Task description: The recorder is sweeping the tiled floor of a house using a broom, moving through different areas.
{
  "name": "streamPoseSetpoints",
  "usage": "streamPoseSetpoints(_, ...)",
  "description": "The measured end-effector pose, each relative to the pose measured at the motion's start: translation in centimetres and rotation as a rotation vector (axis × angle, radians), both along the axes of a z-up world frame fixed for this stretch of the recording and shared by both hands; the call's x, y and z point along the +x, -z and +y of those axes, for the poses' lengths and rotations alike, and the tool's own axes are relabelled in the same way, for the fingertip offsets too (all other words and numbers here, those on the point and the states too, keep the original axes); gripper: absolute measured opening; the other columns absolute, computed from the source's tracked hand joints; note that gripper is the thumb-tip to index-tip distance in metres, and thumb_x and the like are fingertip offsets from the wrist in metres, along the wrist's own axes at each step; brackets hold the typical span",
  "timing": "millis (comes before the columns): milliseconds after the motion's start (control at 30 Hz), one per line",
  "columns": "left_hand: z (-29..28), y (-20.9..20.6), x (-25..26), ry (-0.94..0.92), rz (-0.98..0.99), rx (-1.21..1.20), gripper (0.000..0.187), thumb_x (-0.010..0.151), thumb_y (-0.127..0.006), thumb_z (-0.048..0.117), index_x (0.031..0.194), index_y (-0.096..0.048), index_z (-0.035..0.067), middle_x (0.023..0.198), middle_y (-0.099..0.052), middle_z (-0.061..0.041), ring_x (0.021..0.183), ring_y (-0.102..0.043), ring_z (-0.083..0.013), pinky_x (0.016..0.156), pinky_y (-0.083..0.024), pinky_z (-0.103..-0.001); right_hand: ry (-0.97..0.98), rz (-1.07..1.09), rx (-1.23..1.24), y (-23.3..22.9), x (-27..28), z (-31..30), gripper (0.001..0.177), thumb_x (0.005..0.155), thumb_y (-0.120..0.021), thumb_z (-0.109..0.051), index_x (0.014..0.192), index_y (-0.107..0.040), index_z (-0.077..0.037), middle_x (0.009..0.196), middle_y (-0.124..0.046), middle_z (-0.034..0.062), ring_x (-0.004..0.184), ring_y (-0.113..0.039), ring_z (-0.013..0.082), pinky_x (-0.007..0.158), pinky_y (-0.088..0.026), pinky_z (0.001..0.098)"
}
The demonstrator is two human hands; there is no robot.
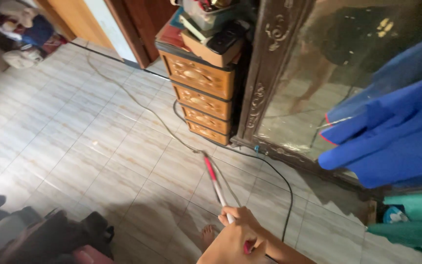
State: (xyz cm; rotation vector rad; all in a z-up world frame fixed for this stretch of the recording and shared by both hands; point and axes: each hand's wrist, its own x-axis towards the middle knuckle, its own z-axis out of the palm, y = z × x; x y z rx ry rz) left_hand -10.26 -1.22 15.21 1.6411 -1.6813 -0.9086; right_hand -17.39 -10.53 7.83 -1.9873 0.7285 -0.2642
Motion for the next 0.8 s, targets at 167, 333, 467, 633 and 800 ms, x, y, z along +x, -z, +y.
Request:
streamPoseSetpoints(167, 2.7, 0.7, 4.7, 0.001, 0.305, -0.033, 0.026, 0.089, -0.063, 0.010, 0.067, -0.052, 0.001, 0.064, -0.055, -0.012, 0.056, -0.051, -0.0240, 0.060, -0.043, -0.037, -0.135, 0.063, 0.082, 4.2, 1.2, 1.8, 0.030, 0.093, -0.073, -0.035, 0.082, -0.064, -0.008, 0.060, -0.059, 0.0095, 0.055, -0.057, 0.0251, 0.054, -0.045, 0.0389)
streamPoseSetpoints(333, 1.7, 5.2, 6.3, -0.259, 0.361, 0.082, 0.021, 0.084, -0.068, 0.016, 0.074, -0.062, -0.002, 0.069, -0.063, -0.021, 0.056, -0.058, -0.0291, 0.057, -0.048, -0.041, -0.306, 0.015, 0.046, 13.1, 5.6, 1.8, 0.034, 0.097, -0.070, -0.035, 0.082, -0.063, -0.006, 0.066, -0.058, 0.0110, 0.062, -0.055, 0.0242, 0.058, -0.045, 0.0403)
streamPoseSetpoints(467, -1.7, 11.7, 5.5, -0.232, 0.031, 0.325, 0.032, 0.085, -0.068, 0.024, 0.072, -0.066, -0.004, 0.070, -0.063, -0.028, 0.059, -0.061, -0.0353, 0.059, -0.050, -0.044, -0.356, -0.010, 0.020, 20.4, 5.0, 1.1, 0.036, 0.100, -0.069, -0.036, 0.083, -0.063, -0.005, 0.070, -0.058, 0.0118, 0.065, -0.054, 0.0236, 0.061, -0.045, 0.0411)
streamPoseSetpoints(633, -5.9, 11.4, 0.4, 0.009, -0.288, 0.233, 0.045, 0.083, -0.066, 0.037, 0.079, -0.072, -0.007, 0.080, -0.066, -0.034, 0.080, -0.069, -0.0496, 0.082, -0.056, -0.052, -0.177, -0.408, -0.223, 5.2, 1.4, -1.0, 0.027, 0.099, -0.064, -0.021, 0.123, -0.065, -0.008, 0.106, -0.071, 0.0101, 0.090, -0.065, 0.0243, 0.079, -0.054, 0.0351)
streamPoseSetpoints(800, -6.3, 3.0, -4.1, 0.419, -0.105, 0.034, 0.045, 0.092, -0.064, 0.038, 0.080, -0.073, -0.004, 0.083, -0.071, -0.028, 0.082, -0.071, -0.0450, 0.082, -0.056, -0.049, 0.039, -0.489, -0.089, 2.0, -4.7, 0.4, 0.026, 0.102, -0.059, -0.013, 0.127, -0.062, -0.008, 0.128, -0.062, 0.0077, 0.112, -0.062, 0.0204, 0.096, -0.050, 0.0320)
